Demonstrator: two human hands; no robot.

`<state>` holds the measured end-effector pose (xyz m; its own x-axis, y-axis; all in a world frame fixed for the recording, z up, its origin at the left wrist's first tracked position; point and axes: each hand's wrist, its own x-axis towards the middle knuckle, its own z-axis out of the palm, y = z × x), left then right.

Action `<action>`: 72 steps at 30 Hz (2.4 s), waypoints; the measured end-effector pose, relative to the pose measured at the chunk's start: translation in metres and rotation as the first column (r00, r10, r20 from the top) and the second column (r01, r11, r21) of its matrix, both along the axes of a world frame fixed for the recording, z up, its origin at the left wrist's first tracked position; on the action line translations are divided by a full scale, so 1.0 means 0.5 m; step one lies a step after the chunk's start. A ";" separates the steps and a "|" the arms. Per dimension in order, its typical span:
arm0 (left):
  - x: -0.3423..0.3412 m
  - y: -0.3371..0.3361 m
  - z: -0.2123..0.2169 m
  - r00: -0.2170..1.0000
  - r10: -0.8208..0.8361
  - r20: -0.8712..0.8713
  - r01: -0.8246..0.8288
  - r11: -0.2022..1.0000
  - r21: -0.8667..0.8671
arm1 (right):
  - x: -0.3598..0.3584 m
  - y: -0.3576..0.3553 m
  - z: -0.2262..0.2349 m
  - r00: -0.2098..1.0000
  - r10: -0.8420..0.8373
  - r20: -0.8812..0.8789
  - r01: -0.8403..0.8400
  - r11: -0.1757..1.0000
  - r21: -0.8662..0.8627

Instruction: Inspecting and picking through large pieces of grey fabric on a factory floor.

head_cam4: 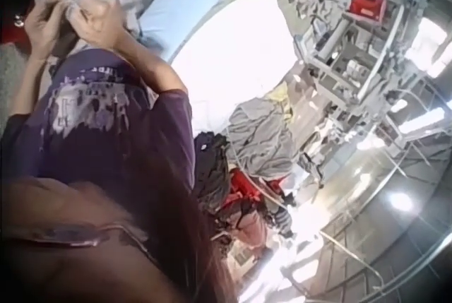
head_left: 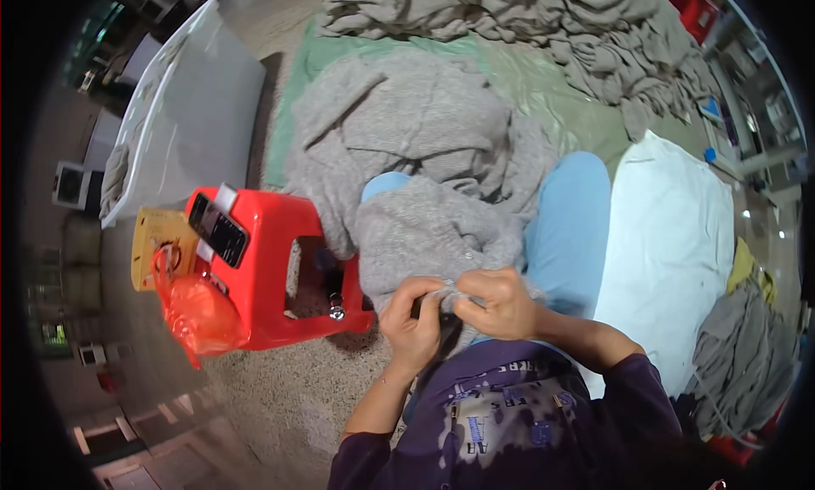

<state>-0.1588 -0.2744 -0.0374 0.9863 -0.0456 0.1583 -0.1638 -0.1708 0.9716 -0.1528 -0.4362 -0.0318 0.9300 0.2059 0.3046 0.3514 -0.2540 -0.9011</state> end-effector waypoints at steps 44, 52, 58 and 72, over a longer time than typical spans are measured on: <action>0.080 0.056 0.062 0.988 0.084 0.127 -0.067 0.989 -0.133 | -0.023 -0.426 0.386 0.067 -0.500 0.864 0.837 0.500 0.224; 0.119 -0.018 0.005 0.984 -0.178 0.023 0.179 0.979 -0.098 | -0.092 -0.396 0.422 0.144 -0.498 0.855 0.908 0.409 0.086; 0.132 -0.047 -0.017 0.968 -0.249 0.035 0.251 0.964 -0.091 | -0.167 -0.476 0.456 0.100 -0.620 0.779 0.966 0.246 0.072; 0.137 0.008 -0.065 0.961 -0.165 -0.220 0.186 0.979 0.078 | 0.085 -1.084 0.486 -0.208 -0.850 0.485 0.868 -0.389 -0.310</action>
